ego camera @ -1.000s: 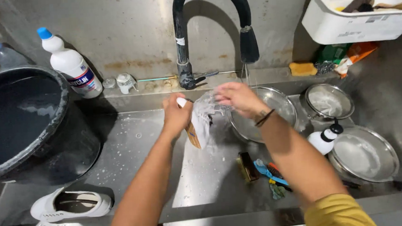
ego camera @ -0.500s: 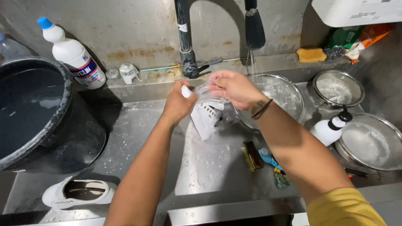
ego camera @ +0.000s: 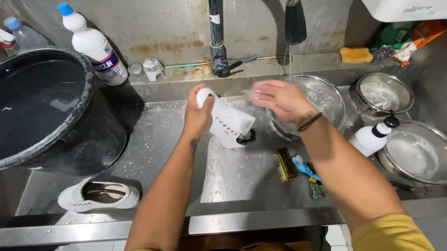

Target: Scrubbing and rinsing a white shoe and its insoles in a sink using a sponge and water.

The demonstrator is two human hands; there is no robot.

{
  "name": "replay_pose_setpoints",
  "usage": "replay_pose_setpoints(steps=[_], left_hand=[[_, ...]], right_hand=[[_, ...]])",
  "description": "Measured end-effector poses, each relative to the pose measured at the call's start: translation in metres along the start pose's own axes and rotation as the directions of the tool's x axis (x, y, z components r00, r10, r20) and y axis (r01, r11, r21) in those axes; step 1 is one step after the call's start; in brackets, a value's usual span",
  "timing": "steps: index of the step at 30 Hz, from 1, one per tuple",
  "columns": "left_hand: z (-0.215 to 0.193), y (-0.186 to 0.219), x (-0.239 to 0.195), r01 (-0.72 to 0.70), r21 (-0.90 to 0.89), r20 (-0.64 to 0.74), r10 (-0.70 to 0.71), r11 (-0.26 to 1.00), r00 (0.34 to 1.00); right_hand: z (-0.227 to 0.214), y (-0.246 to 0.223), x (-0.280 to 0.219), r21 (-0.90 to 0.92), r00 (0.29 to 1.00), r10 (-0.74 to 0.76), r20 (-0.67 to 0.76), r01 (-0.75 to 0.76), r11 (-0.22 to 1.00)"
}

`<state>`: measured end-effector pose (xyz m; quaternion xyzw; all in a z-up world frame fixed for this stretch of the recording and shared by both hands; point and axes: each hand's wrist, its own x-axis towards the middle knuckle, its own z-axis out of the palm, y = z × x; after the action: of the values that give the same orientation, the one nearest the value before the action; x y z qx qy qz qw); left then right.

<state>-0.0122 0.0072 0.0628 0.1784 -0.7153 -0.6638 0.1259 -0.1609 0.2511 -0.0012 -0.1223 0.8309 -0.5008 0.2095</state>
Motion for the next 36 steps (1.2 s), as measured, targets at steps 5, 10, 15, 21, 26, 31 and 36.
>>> replay_pose_setpoints(steps=[5, 10, 15, 21, 26, 31, 36], left_hand=[[0.008, -0.025, 0.002, -0.154, -0.031, -0.023, 0.153, 0.988, 0.988], [-0.015, -0.066, 0.008, -0.250, -0.107, -0.251, 0.218, 0.962, 0.943], [-0.032, -0.080, 0.006, -0.316, -0.093, -0.438, 0.246, 0.944, 0.864], [-0.039, -0.059, 0.012, -0.481, 0.041, -0.473, 0.441, 0.876, 0.763], [-0.048, -0.021, -0.003, -0.229, 0.027, -0.544, 0.207, 0.973, 0.813], [-0.056, -0.063, 0.025, 0.221, -0.070, -0.436, -0.229, 0.973, 0.870], [-0.068, -0.151, 0.060, 0.451, 0.154, -0.258, -0.405, 0.879, 0.877]], right_hand=[[0.033, -0.060, -0.032, -0.266, 0.949, -0.316, 0.018, 0.309, 0.913], [0.062, 0.007, -0.066, -0.245, 0.987, -0.161, -0.026, 0.150, 0.958], [0.083, -0.025, -0.111, -0.165, 0.998, 0.010, 0.069, 0.002, 0.986], [0.103, -0.057, -0.121, 0.074, 0.970, -0.083, 0.228, 0.068, 0.995], [0.092, -0.011, -0.103, -0.278, 0.837, -0.491, 0.243, 0.545, 0.791], [0.079, -0.011, -0.103, -0.152, 0.830, -0.551, 0.083, 0.557, 0.817], [0.078, -0.013, -0.116, 0.146, 0.742, -0.642, 0.192, 0.625, 0.767]])
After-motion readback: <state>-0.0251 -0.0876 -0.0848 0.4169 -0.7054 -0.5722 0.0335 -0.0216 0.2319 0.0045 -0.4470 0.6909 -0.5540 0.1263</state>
